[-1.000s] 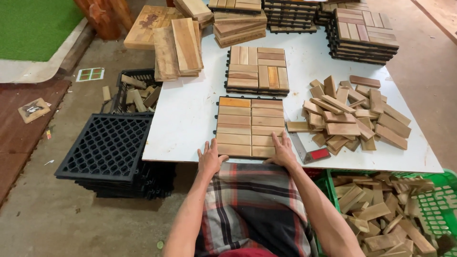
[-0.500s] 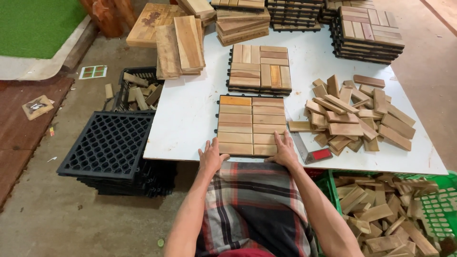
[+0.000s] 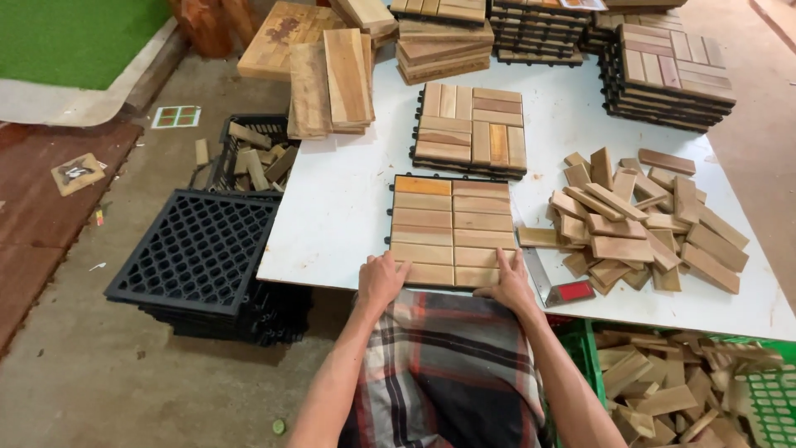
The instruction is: Assembling wooden floor tiles by placing individual wood slats into a plastic interlocking grid
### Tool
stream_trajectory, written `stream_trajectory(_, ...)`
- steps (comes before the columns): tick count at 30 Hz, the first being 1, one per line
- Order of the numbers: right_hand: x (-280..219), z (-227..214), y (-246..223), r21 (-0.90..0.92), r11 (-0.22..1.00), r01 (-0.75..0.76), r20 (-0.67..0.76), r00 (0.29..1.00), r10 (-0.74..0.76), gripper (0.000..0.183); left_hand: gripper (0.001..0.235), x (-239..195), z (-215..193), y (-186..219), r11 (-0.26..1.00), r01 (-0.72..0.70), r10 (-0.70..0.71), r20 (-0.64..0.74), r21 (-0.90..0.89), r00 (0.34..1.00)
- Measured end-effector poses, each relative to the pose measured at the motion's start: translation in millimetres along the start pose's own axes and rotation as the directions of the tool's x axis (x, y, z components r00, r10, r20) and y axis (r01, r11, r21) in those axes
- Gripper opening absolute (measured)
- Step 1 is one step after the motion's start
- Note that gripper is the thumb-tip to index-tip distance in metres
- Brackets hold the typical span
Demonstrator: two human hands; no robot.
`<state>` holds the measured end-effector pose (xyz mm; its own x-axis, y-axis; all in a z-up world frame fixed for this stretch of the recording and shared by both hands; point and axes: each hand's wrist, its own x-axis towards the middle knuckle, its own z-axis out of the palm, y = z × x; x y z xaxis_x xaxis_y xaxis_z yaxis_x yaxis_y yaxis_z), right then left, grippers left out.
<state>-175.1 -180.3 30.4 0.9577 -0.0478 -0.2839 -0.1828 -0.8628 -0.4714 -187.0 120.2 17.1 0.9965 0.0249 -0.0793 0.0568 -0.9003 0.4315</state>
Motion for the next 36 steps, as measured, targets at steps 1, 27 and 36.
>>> stream_trajectory(1,-3.7,-1.6,-2.1,-0.003,1.000,-0.010,0.002,1.000,0.010,0.124,0.060,-1.8,-1.7,1.9,1.000,-0.003,0.003,0.009,-0.004,1.000)
stream_trajectory(27,-56.9,-20.4,-48.4,0.073,0.996,0.042,0.103,0.993,-0.049,0.079,0.077,-13.6,-43.2,11.5,0.936,0.303,-0.312,-0.023,-0.181,0.950)
stream_trajectory(36,61.7,12.9,-0.6,0.248,0.951,0.186,-0.342,0.935,-0.094,0.080,0.066,-11.1,-4.2,-2.7,0.920,0.132,-0.215,-0.191,-0.370,0.958)
